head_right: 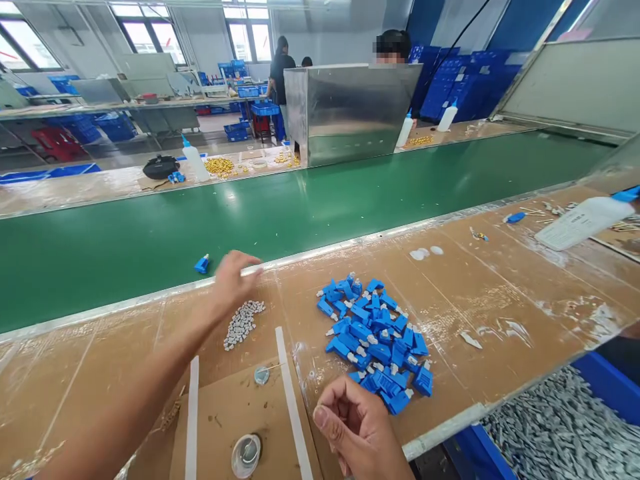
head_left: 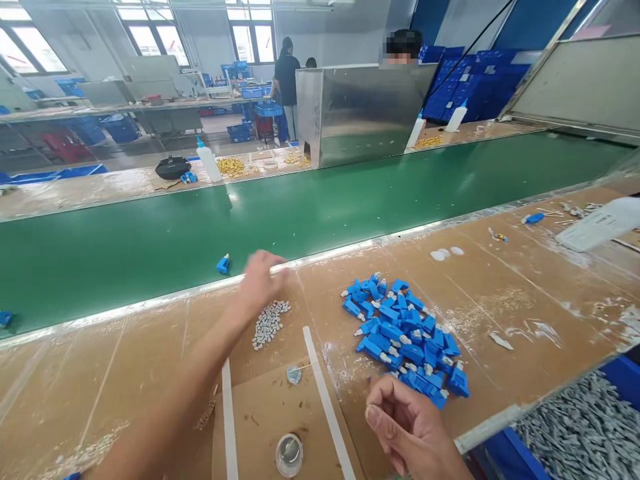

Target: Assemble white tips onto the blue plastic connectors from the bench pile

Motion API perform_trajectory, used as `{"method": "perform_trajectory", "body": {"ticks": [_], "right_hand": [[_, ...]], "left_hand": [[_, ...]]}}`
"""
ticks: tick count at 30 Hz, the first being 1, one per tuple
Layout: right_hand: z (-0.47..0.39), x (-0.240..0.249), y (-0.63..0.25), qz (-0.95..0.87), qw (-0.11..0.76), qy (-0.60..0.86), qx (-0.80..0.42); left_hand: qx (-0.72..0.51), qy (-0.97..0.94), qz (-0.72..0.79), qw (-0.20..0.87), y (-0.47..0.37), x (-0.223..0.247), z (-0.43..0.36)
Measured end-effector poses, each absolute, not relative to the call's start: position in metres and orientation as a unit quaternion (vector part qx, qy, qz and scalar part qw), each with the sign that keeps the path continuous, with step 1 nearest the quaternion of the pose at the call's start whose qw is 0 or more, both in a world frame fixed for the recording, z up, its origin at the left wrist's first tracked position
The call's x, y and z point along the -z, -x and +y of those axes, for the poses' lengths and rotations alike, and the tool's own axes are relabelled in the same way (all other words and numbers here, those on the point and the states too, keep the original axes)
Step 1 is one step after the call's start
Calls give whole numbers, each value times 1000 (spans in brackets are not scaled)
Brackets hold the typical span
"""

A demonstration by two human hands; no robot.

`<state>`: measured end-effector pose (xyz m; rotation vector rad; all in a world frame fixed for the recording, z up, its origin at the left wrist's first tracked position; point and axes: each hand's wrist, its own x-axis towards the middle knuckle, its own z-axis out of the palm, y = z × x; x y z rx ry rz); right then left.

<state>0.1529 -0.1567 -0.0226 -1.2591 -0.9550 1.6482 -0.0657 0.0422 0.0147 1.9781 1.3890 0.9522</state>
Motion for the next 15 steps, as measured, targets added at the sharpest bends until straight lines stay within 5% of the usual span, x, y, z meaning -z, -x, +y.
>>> {"method": "perform_trajectory", "body": {"ticks": [7, 15], "right_hand": [[-154, 15, -148, -428, 446, 489, -615], [-162, 21, -158, -457, 420, 507, -599]], "left_hand": [[-178, -899, 343, 206, -8, 43, 13], [-231, -856, 421, 192, 11, 30, -12]]}}
